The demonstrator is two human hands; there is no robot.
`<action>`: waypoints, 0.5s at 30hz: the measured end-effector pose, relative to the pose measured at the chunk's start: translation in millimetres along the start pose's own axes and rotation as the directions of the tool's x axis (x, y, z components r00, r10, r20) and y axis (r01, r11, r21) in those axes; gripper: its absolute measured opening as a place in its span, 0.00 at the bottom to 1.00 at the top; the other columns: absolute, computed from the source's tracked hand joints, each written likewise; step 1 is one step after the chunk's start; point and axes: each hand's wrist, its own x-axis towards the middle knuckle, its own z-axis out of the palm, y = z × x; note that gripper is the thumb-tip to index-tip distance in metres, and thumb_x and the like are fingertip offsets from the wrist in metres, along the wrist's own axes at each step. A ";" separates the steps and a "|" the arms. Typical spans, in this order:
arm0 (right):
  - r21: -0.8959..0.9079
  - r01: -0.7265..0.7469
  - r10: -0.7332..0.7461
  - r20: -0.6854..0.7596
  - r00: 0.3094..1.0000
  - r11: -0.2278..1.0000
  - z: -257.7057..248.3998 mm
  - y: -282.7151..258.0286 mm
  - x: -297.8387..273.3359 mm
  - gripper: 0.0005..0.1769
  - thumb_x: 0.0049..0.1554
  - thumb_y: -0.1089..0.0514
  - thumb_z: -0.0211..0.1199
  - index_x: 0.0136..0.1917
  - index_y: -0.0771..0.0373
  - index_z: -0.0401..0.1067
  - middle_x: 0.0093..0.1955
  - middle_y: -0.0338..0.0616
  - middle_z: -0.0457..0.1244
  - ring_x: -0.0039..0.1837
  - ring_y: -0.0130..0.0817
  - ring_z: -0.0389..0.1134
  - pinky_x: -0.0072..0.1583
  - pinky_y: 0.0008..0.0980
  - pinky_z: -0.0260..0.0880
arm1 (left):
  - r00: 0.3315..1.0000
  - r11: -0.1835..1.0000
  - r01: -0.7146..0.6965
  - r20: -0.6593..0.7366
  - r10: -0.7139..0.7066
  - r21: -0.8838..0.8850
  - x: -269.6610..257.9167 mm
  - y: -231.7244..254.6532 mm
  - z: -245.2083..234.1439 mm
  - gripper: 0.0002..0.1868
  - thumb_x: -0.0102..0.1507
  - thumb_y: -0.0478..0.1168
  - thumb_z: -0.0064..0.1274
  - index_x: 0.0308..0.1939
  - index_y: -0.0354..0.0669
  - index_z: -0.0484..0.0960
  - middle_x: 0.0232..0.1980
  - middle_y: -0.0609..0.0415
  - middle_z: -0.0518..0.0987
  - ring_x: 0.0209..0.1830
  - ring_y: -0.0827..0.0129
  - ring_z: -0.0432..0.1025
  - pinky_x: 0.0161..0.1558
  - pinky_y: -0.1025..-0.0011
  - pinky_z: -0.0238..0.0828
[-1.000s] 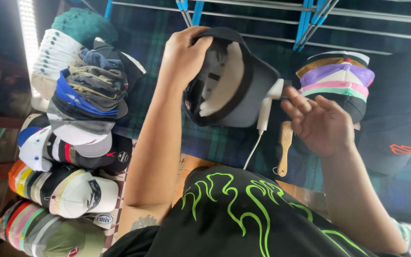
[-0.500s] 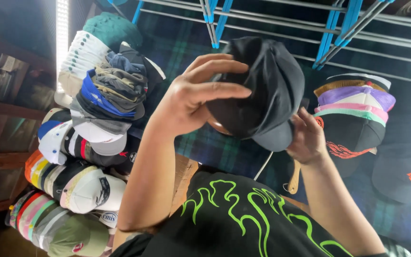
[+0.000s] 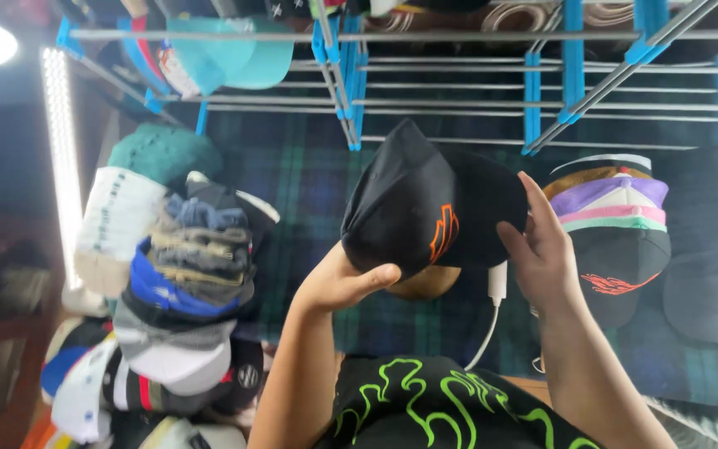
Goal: Cleaning and steaming baseball caps using a brush and a handheld steamer to restore their shape and cleanliness.
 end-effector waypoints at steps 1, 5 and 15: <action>-0.049 -0.008 0.007 -0.011 1.000 0.999 -1.3 2.4 -3.0 0.39 0.60 0.73 0.56 0.83 0.66 0.51 0.64 0.62 0.65 0.62 0.43 0.69 0.58 0.44 0.75 | 0.997 0.997 0.076 0.016 -0.076 -0.003 -1.5 -11.1 -17.4 0.06 0.62 0.34 0.63 0.37 0.32 0.88 0.30 0.48 0.85 0.30 0.73 0.73 0.35 0.70 0.75; -0.196 -0.059 0.039 -0.102 0.994 0.979 -0.8 4.5 -14.0 0.38 0.60 0.69 0.58 0.82 0.66 0.54 0.63 0.62 0.66 0.63 0.42 0.69 0.61 0.46 0.73 | 0.987 0.900 0.053 -0.115 -0.113 -0.433 24.6 -1.2 -16.5 0.16 0.66 0.36 0.53 0.57 0.33 0.81 0.26 0.53 0.75 0.22 0.76 0.62 0.24 0.78 0.60; -0.007 -0.195 0.178 -0.385 0.905 0.981 -1.0 -15.4 -57.0 0.42 0.57 0.71 0.56 0.83 0.64 0.51 0.66 0.63 0.64 0.63 0.44 0.67 0.59 0.51 0.74 | 0.958 0.711 0.213 0.000 -0.287 -0.670 87.9 -4.3 20.3 0.05 0.63 0.28 0.53 0.41 0.26 0.80 0.30 0.37 0.80 0.26 0.56 0.78 0.28 0.66 0.77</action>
